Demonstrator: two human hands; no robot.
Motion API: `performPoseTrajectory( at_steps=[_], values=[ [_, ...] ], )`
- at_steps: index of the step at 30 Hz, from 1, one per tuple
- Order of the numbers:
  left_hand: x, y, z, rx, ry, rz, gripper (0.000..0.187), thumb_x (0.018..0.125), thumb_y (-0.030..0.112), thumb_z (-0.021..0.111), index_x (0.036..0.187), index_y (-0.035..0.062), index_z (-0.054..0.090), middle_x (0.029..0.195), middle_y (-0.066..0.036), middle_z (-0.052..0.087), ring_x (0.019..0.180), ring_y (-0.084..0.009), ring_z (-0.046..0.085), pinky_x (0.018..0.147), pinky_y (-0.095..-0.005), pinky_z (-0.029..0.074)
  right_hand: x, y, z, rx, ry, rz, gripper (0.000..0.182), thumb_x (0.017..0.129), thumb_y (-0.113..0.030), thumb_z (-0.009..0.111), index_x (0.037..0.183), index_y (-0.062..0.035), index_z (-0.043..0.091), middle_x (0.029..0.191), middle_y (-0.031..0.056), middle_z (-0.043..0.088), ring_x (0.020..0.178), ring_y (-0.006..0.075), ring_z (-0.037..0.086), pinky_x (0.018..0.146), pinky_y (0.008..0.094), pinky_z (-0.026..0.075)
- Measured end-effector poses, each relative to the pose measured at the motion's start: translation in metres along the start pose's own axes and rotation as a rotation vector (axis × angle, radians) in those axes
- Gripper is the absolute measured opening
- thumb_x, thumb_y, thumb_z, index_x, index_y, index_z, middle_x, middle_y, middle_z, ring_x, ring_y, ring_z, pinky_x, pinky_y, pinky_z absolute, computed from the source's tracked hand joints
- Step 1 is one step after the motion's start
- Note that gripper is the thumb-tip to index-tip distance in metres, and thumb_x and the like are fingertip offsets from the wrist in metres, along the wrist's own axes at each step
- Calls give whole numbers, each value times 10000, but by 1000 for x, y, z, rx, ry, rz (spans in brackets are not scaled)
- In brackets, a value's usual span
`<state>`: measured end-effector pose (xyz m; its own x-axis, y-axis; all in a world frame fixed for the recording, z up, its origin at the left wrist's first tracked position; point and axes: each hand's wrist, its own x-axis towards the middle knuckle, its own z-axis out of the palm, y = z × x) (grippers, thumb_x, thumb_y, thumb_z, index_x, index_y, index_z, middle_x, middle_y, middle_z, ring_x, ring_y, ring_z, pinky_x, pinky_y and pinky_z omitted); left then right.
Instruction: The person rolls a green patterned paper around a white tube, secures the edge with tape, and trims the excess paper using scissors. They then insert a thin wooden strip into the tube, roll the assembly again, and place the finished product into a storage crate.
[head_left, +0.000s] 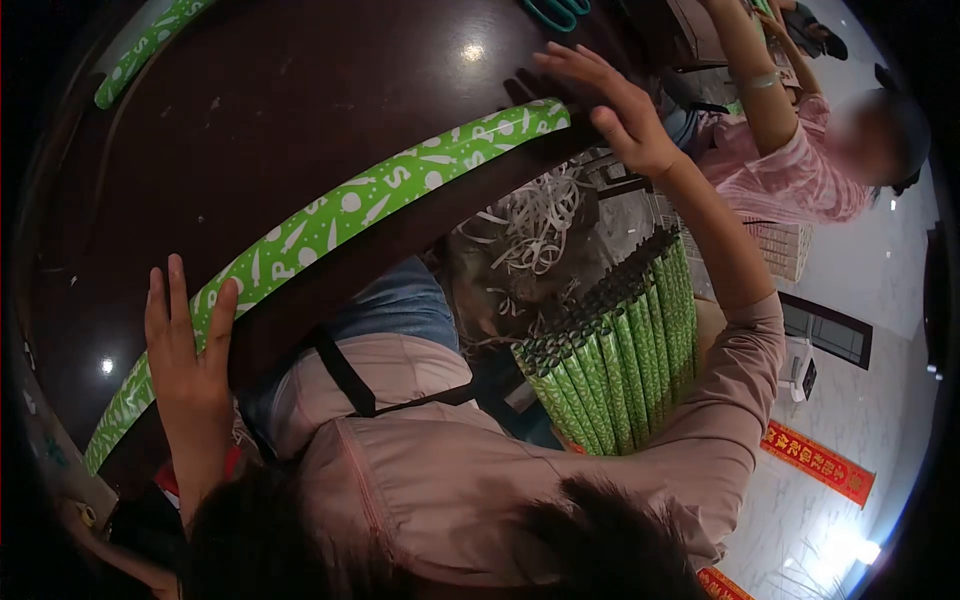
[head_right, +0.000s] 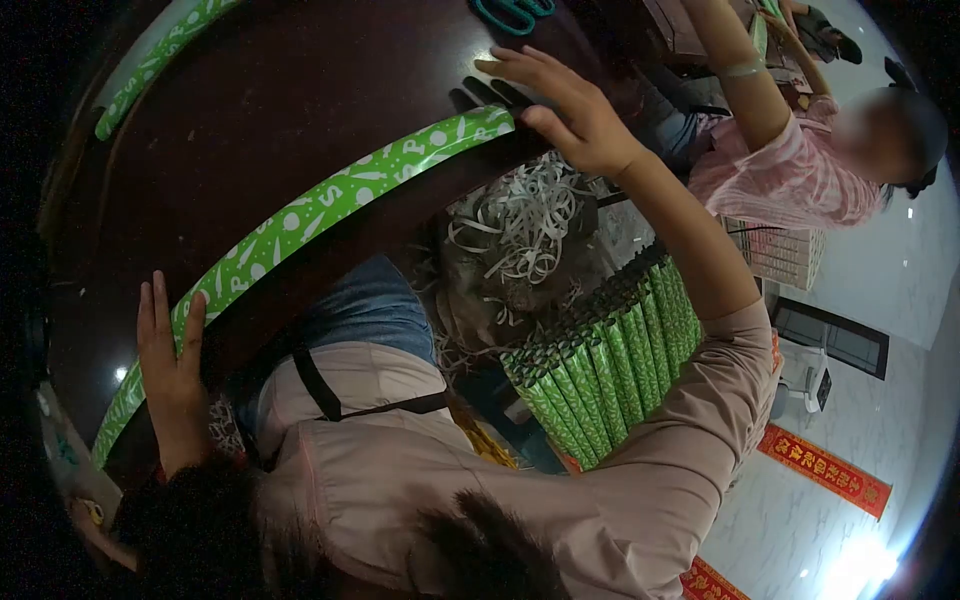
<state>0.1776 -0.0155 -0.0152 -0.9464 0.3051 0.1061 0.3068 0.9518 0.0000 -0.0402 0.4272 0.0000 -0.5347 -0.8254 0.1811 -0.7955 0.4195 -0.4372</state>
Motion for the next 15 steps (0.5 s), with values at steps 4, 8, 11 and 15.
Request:
performPoseTrajectory(
  at_steps=[4,8,11,15],
  values=[
    [-7,1,4,-2,25,8,533,889,-37,535,1353,224,552,1509,-158,368,1366,-410,373,1061,-510,408,1,-8,18,-6,-63,7,469,994,-414,450,1368,-141,529,1409,71,518,1360,296,415,1156,485,273],
    [-8,0,6,7,14,11,539,887,-35,538,1358,227,546,1516,-150,361,1369,-410,368,1062,-514,407,0,-4,23,-110,-90,-35,447,991,-348,463,1395,-161,505,1419,50,510,1369,268,405,1163,483,267],
    [-5,0,3,9,-1,12,541,887,-30,540,1362,229,542,1520,-145,355,1373,-409,363,1066,-517,403,1,-1,15,-180,-139,-54,455,990,-315,465,1423,-174,473,1464,47,459,1389,260,375,1168,480,257],
    [-5,0,5,-2,14,0,543,888,-35,532,1364,227,540,1523,-143,350,1377,-409,357,1071,-522,398,-9,8,3,-254,-185,-77,505,983,-313,482,1467,-190,404,1502,44,407,1404,251,352,1172,478,249]
  ],
)
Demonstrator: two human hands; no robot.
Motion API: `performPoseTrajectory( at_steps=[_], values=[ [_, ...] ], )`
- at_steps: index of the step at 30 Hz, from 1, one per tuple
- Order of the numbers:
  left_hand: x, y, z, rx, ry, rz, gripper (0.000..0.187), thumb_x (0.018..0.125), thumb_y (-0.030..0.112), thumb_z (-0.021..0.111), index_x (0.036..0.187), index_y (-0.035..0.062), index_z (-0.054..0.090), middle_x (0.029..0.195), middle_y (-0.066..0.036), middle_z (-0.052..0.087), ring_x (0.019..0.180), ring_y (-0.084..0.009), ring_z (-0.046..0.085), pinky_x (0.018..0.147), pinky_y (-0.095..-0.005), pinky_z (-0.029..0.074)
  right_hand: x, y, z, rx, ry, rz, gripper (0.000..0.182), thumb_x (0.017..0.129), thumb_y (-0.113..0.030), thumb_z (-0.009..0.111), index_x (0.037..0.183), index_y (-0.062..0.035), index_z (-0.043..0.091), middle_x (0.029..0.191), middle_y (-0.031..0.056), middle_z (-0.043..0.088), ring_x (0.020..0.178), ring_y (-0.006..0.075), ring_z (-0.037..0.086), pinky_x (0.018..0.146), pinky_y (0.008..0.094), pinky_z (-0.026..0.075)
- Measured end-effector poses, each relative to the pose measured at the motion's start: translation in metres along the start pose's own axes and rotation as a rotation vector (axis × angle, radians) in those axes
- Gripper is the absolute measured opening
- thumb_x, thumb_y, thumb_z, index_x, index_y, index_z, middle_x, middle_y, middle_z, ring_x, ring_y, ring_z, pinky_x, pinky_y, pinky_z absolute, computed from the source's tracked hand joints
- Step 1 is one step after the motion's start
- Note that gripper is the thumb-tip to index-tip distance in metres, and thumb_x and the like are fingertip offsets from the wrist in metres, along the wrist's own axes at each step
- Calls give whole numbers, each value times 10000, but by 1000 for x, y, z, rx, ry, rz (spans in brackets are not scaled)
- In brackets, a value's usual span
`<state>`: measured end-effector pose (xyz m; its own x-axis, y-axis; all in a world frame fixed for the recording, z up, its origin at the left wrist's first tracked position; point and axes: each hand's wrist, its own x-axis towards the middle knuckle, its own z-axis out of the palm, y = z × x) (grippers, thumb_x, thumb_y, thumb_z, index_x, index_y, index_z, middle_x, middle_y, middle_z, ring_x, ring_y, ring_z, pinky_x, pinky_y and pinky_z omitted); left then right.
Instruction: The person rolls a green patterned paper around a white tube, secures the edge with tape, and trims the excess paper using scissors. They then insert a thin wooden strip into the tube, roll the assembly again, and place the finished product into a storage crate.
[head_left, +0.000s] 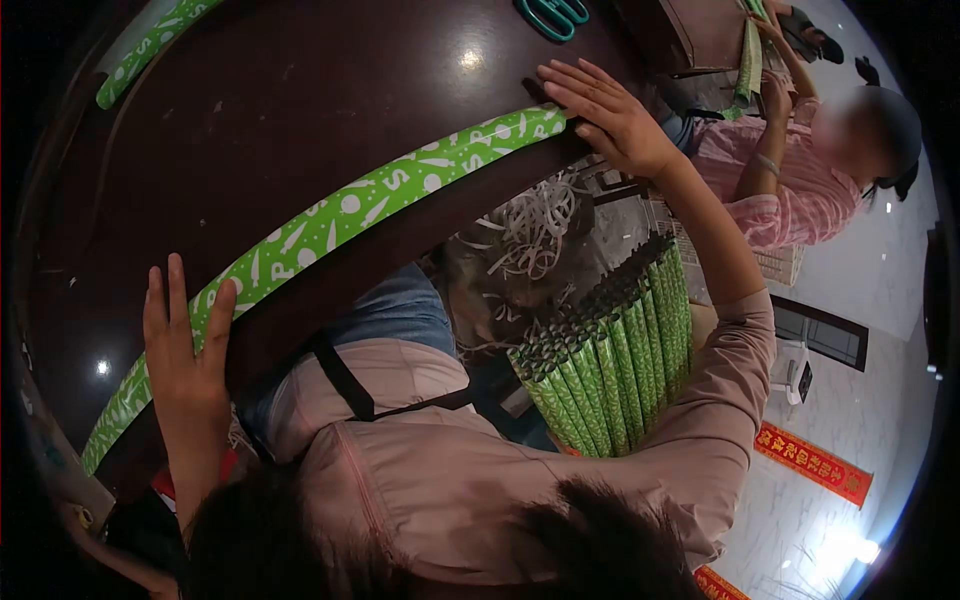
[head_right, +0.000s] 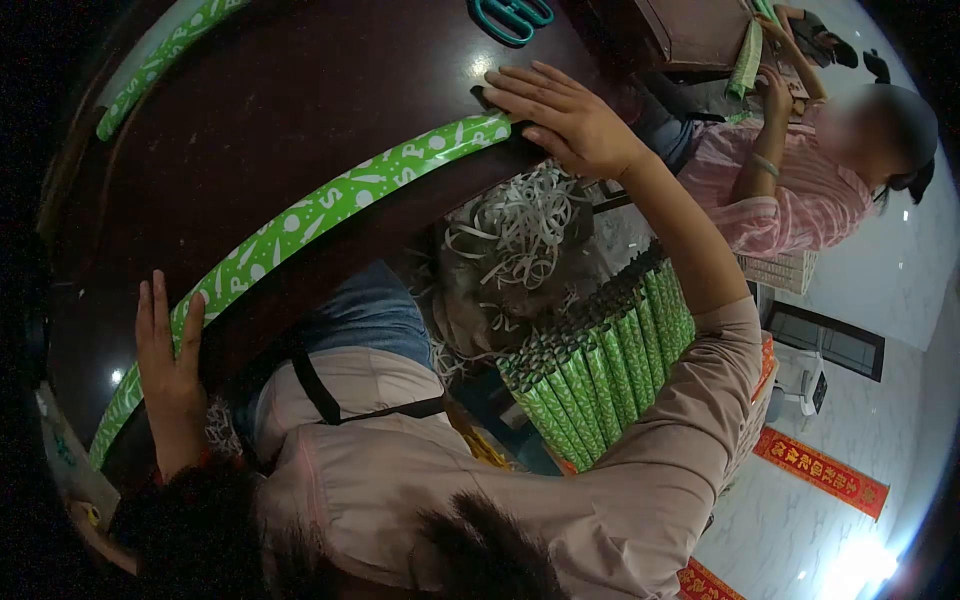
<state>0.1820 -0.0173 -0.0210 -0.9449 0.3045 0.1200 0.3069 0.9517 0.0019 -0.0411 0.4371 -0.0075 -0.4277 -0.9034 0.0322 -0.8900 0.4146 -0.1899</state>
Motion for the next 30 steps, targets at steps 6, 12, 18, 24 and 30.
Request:
performPoseTrajectory(
  at_steps=[6,12,18,24,30],
  values=[
    [1,1,-6,22,-37,4,548,890,-30,525,1374,228,535,1520,-142,357,1371,-411,365,1059,-525,406,49,-41,0,-13,60,-201,671,889,-412,587,1489,-229,349,1507,-7,401,1370,218,407,1156,447,307],
    [0,-1,-4,-20,-31,9,631,831,-104,513,1364,233,551,1527,-141,350,1371,-420,362,1059,-532,400,71,-55,17,-22,13,-261,677,816,-219,669,1434,-328,414,1500,1,409,1312,245,475,1098,450,406],
    [-14,5,-1,-51,-1,28,660,803,-131,503,1330,257,588,1536,-137,337,1370,-428,357,1059,-542,395,61,-64,17,-213,-24,-309,704,819,-129,622,1398,-472,416,1539,-36,343,1355,229,426,1114,434,393],
    [-16,1,-1,-19,-15,31,515,883,-3,518,1316,263,603,1537,-133,336,1365,-429,363,1067,-544,377,67,-71,-3,-461,-126,-384,727,856,-153,547,1433,-528,313,1581,-79,240,1401,204,358,1170,416,318],
    [-14,-1,-5,-51,-5,30,464,914,48,508,1313,261,608,1536,-134,338,1351,-431,383,1079,-541,360,82,-93,9,-30,-81,-285,692,820,-297,644,1413,-514,361,1565,-40,284,1393,233,368,1150,442,334]
  ],
)
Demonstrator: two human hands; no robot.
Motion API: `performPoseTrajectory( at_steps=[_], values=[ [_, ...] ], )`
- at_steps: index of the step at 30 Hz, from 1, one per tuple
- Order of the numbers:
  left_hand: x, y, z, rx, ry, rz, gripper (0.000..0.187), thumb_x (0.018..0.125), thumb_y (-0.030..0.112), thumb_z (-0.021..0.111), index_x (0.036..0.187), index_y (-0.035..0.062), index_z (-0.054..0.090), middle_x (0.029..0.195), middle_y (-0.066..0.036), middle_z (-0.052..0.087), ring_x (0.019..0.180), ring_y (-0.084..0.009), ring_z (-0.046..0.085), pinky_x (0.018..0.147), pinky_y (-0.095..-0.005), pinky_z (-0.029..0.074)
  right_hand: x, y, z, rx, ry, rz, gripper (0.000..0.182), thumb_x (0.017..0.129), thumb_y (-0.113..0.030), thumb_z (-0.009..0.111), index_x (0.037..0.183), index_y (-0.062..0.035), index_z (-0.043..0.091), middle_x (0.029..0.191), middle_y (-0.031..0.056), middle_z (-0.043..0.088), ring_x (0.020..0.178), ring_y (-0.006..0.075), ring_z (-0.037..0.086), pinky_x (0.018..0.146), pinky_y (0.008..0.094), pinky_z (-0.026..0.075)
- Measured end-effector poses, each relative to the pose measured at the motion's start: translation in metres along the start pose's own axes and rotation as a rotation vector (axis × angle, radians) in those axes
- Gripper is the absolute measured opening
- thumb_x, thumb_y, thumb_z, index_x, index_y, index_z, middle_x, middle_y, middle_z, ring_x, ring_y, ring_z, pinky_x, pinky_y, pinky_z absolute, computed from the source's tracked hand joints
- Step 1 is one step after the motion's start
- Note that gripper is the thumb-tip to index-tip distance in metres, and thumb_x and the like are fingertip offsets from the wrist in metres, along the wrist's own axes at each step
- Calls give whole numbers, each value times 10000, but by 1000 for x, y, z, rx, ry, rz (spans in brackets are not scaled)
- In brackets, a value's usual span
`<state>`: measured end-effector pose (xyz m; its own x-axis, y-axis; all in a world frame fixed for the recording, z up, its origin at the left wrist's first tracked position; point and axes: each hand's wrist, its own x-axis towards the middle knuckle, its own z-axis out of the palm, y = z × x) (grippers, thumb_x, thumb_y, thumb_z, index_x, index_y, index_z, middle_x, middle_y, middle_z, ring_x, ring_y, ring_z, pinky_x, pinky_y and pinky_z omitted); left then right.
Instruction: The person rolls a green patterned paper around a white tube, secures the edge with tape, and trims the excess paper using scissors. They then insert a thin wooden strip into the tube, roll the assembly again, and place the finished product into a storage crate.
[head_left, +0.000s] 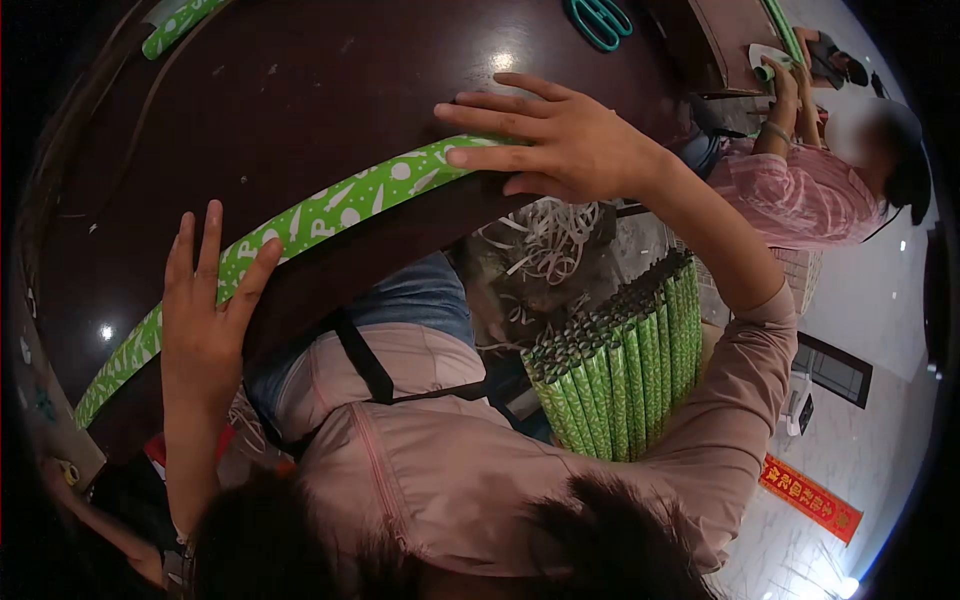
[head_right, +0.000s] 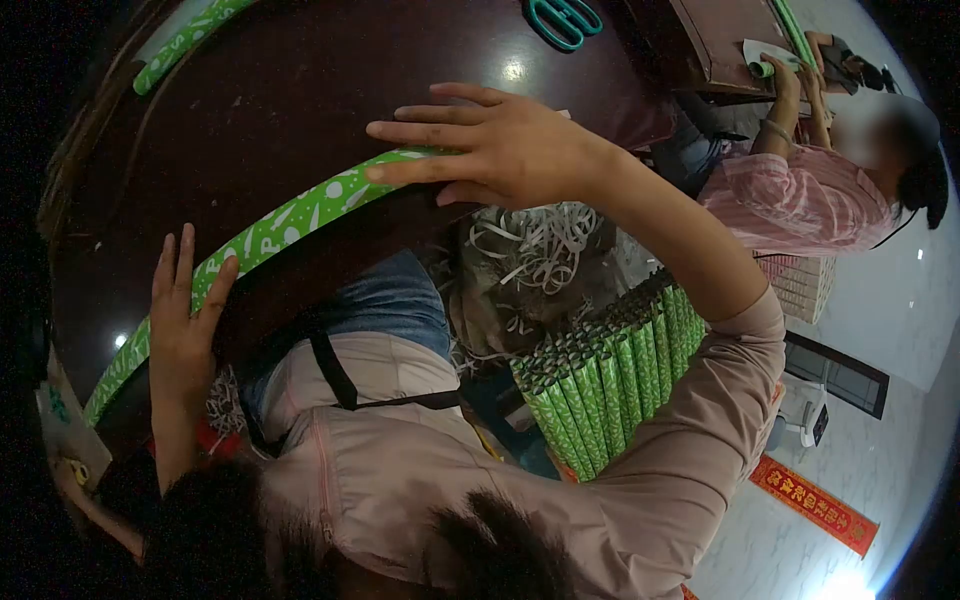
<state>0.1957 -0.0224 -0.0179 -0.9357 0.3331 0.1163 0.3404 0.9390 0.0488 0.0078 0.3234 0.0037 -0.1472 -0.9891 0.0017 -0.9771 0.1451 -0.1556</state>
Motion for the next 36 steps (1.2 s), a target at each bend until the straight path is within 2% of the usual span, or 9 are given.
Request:
performPoseTrajectory(
  at_steps=[8,10,14,16,19,25,27,34,36],
  values=[
    [1,3,-4,-7,-21,-14,476,893,38,520,1305,256,616,1525,-139,357,1345,-428,393,1072,-529,375,1,2,3,-178,38,-53,745,730,-323,703,1394,-496,413,1561,-22,300,1394,238,366,1138,444,348],
    [0,2,-4,-8,-17,-16,480,889,36,520,1305,256,616,1524,-140,358,1344,-428,395,1070,-529,378,3,4,0,-370,24,-141,672,853,-389,621,1422,-559,305,1565,-75,275,1391,208,368,1146,440,336],
    [5,-1,-2,-6,-37,-8,488,893,34,512,1314,262,608,1526,-137,357,1345,-429,391,1074,-528,369,18,-6,7,-73,-6,-37,634,868,-388,601,1414,-556,326,1573,-88,251,1393,200,365,1149,439,331],
    [8,-2,-2,-8,-50,-15,490,896,34,509,1318,266,604,1526,-135,357,1346,-429,389,1077,-526,366,23,-6,11,-59,-3,-3,734,728,-331,704,1376,-529,420,1564,-70,283,1382,227,380,1126,449,359],
    [10,-4,-3,-21,-63,-19,486,905,45,511,1323,278,599,1529,-128,355,1349,-426,386,1082,-519,360,22,-4,11,-122,38,-42,756,712,-326,726,1386,-497,428,1557,-51,304,1376,236,387,1116,451,369],
    [11,-4,-5,-26,-96,-41,468,915,79,517,1324,291,595,1530,-127,351,1359,-423,374,1086,-523,355,34,-13,15,-19,151,-98,726,737,-322,714,1386,-487,435,1546,-3,332,1377,257,389,1100,451,382],
    [10,-3,-6,-51,-61,-32,464,919,89,512,1327,293,592,1529,-137,349,1364,-422,367,1088,-530,351,49,-26,16,-24,74,-48,642,842,-395,638,1406,-533,364,1536,-58,343,1363,225,415,1136,448,344],
    [12,-8,-12,-77,-122,-16,488,926,68,487,1368,263,555,1521,-169,348,1370,-427,354,1100,-537,328,62,-29,24,-227,79,30,785,801,-86,615,1416,-508,368,1553,-39,318,1357,214,424,1101,445,385],
    [12,-9,-15,-121,-144,-17,516,926,132,508,1439,145,457,1504,-187,367,1377,-424,343,1127,-517,286,62,-28,25,-229,75,23,786,807,-49,589,1406,-514,382,1555,-40,312,1356,216,425,1099,443,388]
  ],
)
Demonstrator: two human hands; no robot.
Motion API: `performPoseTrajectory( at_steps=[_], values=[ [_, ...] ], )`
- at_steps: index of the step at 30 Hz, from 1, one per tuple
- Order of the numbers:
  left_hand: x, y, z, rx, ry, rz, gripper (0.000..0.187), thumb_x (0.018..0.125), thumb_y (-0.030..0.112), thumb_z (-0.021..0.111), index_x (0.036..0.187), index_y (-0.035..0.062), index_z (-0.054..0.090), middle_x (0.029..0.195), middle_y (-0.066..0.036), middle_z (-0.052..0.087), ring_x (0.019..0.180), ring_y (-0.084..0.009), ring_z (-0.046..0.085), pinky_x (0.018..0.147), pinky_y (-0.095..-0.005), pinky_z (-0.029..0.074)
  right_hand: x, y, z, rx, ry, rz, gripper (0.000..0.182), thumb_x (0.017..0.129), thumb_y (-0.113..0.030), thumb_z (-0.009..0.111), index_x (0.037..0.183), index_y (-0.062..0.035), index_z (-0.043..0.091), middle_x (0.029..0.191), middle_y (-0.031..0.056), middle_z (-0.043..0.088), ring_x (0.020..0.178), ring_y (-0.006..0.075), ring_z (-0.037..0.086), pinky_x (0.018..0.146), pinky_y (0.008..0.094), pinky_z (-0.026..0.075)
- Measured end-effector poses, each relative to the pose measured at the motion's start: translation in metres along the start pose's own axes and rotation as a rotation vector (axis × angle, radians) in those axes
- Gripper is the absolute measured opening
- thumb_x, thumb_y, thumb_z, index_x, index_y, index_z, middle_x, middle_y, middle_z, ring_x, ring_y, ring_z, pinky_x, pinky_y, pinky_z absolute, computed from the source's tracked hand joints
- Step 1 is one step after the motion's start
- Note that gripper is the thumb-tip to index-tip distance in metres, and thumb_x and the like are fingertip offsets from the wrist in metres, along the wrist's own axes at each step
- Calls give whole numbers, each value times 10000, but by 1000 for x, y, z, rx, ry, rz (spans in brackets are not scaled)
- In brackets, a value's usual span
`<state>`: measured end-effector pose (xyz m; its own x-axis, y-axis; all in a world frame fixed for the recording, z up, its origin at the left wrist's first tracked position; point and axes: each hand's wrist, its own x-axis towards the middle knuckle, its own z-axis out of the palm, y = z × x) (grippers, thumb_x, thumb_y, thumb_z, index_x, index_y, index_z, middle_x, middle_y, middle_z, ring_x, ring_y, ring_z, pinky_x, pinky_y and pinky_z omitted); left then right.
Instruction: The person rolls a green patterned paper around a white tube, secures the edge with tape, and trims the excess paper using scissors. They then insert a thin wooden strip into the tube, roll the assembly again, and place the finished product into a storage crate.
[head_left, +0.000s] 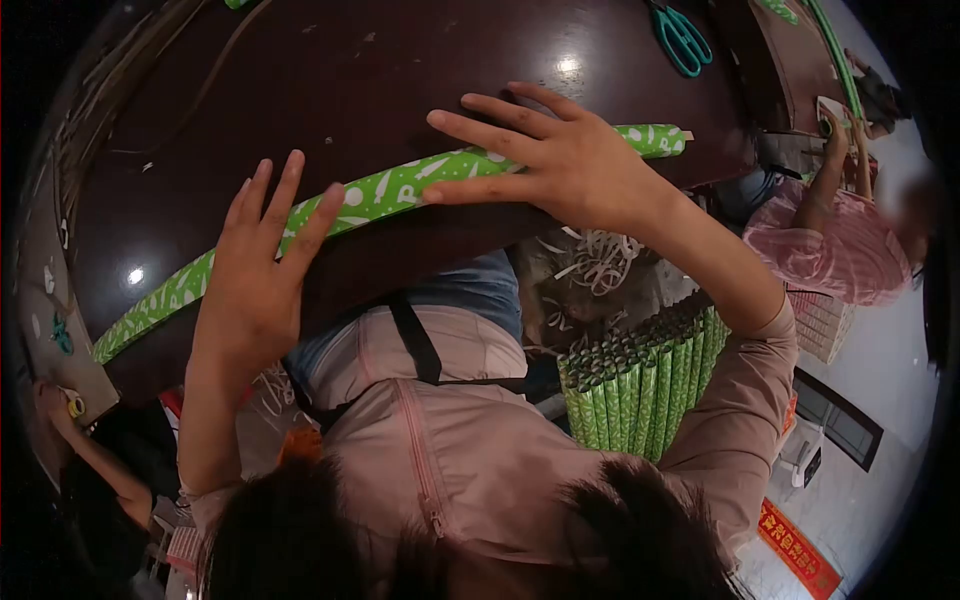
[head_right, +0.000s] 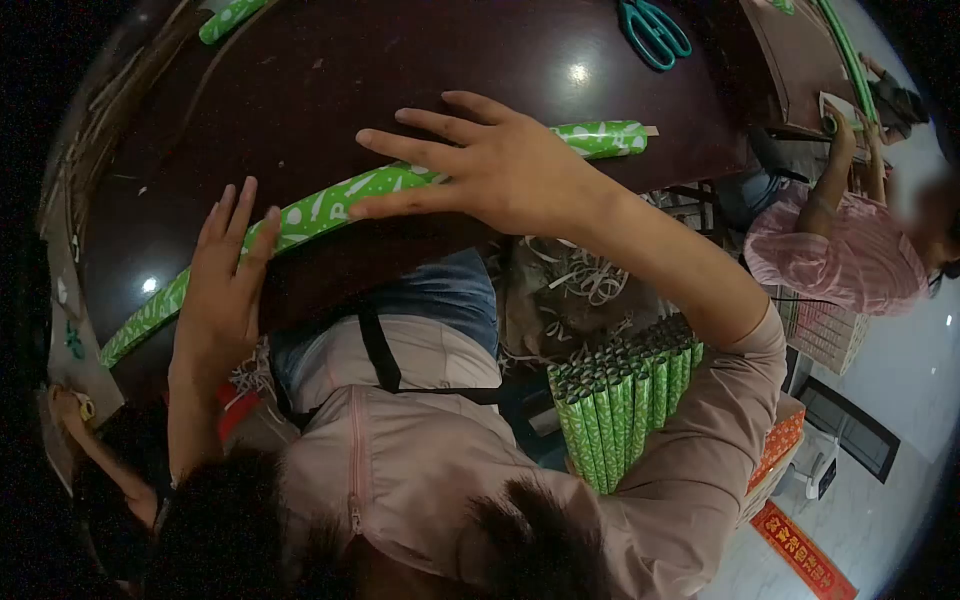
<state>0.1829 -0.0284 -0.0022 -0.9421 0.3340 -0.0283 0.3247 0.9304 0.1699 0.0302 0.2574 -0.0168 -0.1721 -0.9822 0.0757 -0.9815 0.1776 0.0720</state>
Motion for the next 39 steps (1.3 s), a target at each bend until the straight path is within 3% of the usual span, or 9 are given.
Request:
performPoseTrajectory(
  at_steps=[6,9,11,12,15,19,27,30,39],
  values=[
    [1,3,13,-142,175,-120,620,967,303,507,1454,-37,330,1480,-212,385,1368,-412,352,1137,-491,268,2,5,-5,-22,11,-71,802,764,-43,608,1363,-544,428,1562,-33,298,1361,273,413,1094,456,394],
    [7,5,26,-9,221,-224,605,987,336,485,1457,-16,341,1477,-219,384,1358,-407,366,1123,-493,289,0,12,-8,-17,57,-176,776,740,-58,627,1350,-510,466,1541,-9,340,1343,299,434,1070,463,407],
    [8,6,30,36,232,-231,613,986,351,486,1457,-14,342,1472,-221,389,1352,-408,373,1120,-492,294,-2,11,-12,186,124,-203,650,775,-57,642,1350,-341,532,1447,22,474,1286,294,494,1039,444,426],
    [9,6,31,85,238,-235,621,985,366,487,1457,-11,344,1468,-223,394,1347,-408,380,1116,-491,298,-3,8,-16,184,120,-205,650,775,-57,642,1350,-341,532,1447,22,474,1286,294,494,1039,444,426],
    [9,7,33,122,252,-234,623,989,383,477,1456,-10,348,1464,-219,402,1336,-411,393,1111,-489,309,-4,-4,-28,727,128,366,354,883,-112,667,1221,-25,610,1188,78,656,1083,261,611,927,374,471],
    [11,8,34,165,247,-225,622,996,395,457,1454,-11,351,1462,-218,407,1328,-414,400,1103,-490,321,5,-4,-27,1085,56,756,314,876,-143,697,1152,-5,642,1111,94,665,1014,207,628,870,337,483],
    [11,9,35,186,254,-246,619,1005,414,422,1452,-9,357,1453,-216,421,1340,-408,397,1107,-485,322,11,-2,-18,802,64,535,233,846,-141,727,1039,-19,682,929,62,639,888,186,616,776,314,474],
    [11,8,34,166,250,-229,616,1005,410,422,1452,-9,359,1449,-220,424,1336,-410,402,1106,-486,323,9,-2,-11,704,170,405,269,813,-212,745,1022,-50,698,954,77,646,927,278,602,790,381,498],
    [12,6,35,163,261,-233,615,1005,412,423,1451,-6,363,1446,-225,425,1318,-411,420,1099,-487,329,2,11,-16,759,100,280,405,770,-192,776,1129,-36,673,1044,97,649,987,300,600,857,393,501]
  ],
)
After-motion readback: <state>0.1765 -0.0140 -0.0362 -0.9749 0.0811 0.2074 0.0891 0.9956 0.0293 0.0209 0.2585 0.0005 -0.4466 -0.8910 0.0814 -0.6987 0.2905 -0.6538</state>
